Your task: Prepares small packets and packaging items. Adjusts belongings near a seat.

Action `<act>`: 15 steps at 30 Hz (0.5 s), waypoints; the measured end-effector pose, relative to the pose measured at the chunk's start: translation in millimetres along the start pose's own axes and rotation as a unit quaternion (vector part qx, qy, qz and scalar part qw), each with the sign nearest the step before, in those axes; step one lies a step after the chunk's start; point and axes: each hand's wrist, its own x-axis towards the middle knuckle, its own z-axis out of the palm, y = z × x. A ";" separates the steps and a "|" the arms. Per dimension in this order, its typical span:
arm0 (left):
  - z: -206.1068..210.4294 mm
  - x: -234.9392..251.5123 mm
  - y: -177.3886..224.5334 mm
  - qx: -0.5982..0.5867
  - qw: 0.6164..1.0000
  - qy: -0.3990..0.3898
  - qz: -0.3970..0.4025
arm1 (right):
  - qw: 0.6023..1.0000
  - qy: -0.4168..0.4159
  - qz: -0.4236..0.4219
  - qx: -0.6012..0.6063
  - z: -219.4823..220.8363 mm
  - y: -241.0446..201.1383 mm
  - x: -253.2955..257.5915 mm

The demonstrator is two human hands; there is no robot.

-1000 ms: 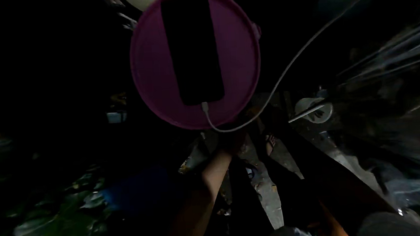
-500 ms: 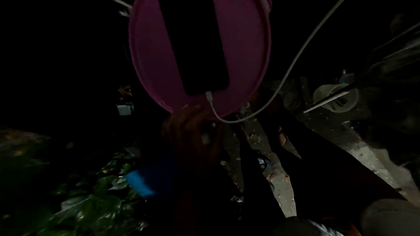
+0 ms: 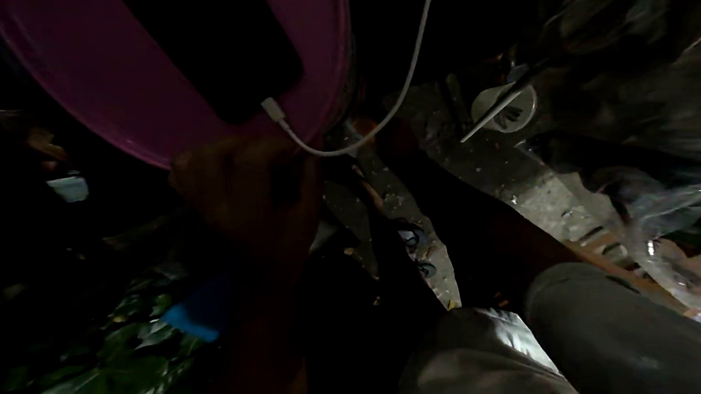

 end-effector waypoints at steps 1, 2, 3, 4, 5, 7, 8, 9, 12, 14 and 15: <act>2.9 -5.1 -1.5 -0.001 1.000 0.002 -0.010 | 1.000 0.000 -0.005 0.019 -0.2 0.8 -2.6; 2.1 -5.8 0.7 0.001 1.000 -0.002 -0.025 | 0.999 0.008 -0.018 0.040 2.4 2.8 -4.8; -2.0 -0.8 6.7 0.006 0.999 -0.020 -0.050 | 0.998 0.017 -0.032 0.045 3.5 2.9 -4.3; -8.8 9.1 16.6 0.009 0.995 -0.056 -0.086 | 0.998 0.023 -0.045 0.023 1.3 1.5 -0.5; -16.8 19.2 26.4 0.010 0.987 -0.107 -0.122 | 0.998 0.020 -0.057 -0.008 -0.9 1.5 5.9; 7.6 0.8 7.5 0.018 0.998 -0.015 -0.060 | 0.992 0.028 -0.089 -0.087 4.0 13.2 24.5; 17.4 -3.3 1.3 0.020 0.999 0.016 -0.031 | 0.987 0.023 -0.106 -0.120 5.0 15.6 30.5; 22.5 -1.5 1.1 0.020 0.999 0.038 -0.012 | 0.982 0.016 -0.121 -0.142 4.8 16.3 34.1; -9.0 41.7 48.5 0.010 1.000 -0.013 -0.019 | 0.978 0.022 -0.123 -0.166 4.2 17.6 42.9; -23.9 62.4 68.2 0.002 0.999 -0.036 -0.039 | 0.974 0.033 -0.129 -0.186 7.4 17.9 44.8; -24.3 64.8 70.1 -0.003 0.999 -0.028 -0.039 | 0.967 0.036 -0.141 -0.207 8.8 19.1 44.1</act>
